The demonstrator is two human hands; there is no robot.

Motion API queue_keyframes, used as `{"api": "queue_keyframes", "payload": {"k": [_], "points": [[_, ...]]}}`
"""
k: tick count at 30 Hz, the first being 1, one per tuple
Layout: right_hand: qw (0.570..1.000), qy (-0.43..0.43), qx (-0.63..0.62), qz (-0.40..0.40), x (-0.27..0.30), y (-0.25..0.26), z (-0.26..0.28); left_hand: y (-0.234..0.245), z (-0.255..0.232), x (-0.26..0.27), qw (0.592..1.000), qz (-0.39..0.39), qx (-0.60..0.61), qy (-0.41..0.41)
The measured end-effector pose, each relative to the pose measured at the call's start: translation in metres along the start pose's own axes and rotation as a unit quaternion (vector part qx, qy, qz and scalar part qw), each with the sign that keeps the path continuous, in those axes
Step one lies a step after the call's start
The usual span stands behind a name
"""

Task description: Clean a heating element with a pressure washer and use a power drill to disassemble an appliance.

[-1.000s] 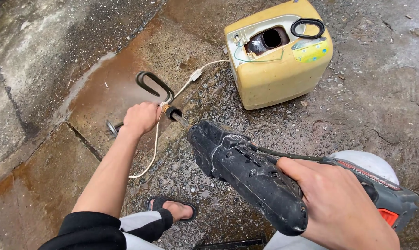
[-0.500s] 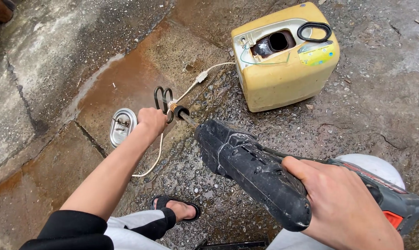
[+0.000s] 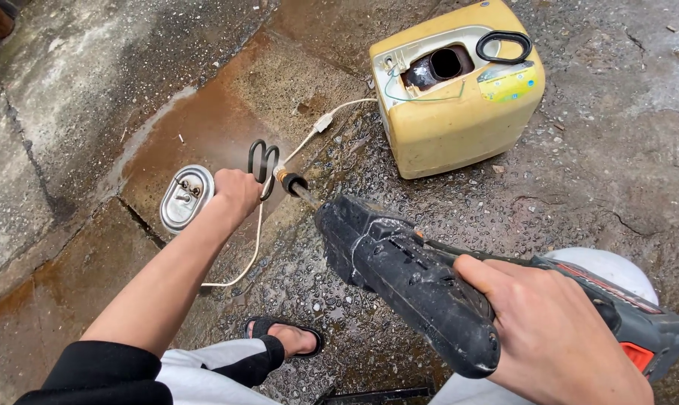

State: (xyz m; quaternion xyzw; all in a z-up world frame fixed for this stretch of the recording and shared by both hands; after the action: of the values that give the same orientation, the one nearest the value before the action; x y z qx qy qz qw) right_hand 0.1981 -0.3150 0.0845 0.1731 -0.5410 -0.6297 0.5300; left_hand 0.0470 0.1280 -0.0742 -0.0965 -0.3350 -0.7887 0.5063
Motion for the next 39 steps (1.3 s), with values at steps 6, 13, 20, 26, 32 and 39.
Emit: {"api": "queue_keyframes", "payload": {"k": [6, 13, 20, 26, 32, 39], "points": [[0.997, 0.07, -0.007, -0.025, 0.0, -0.01, -0.004, 0.02, 0.023, -0.005, 0.973, -0.057, 0.221, 0.034], [0.997, 0.069, -0.031, -0.026, -0.001, -0.007, -0.005, 0.04, 0.029, -0.027, 0.74, -0.018, 0.672, -0.007], [0.996, 0.09, -0.017, -0.016, -0.004, -0.011, -0.007, 0.061, 0.03, -0.006, 0.31, -0.043, 0.949, 0.033], [0.995, 0.099, -0.015, -0.023, -0.007, -0.015, -0.008, 0.074, 0.028, 0.009, 0.307, -0.047, 0.951, 0.01], [0.999, 0.0, -0.039, -0.013, -0.011, 0.013, 0.006, 0.032, -0.009, -0.001, 0.312, 0.035, 0.948, 0.048], [0.976, -0.028, -0.191, -0.098, 0.005, 0.038, -0.056, -0.082, -0.081, -0.065, 0.226, -0.062, 0.948, 0.214]]}}
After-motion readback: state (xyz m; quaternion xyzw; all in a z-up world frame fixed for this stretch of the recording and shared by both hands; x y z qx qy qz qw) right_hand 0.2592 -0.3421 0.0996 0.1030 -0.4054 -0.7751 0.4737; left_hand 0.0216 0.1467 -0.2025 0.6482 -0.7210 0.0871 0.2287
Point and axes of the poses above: each hand's wrist, its own x-axis away from the middle knuckle, its own y-axis out of the back of the hand, z = x × y, the point moved 3 cm from there along -x, towards the middle knuckle, and after that the axes turned 6 degrees about y, right-handed, at the moved point
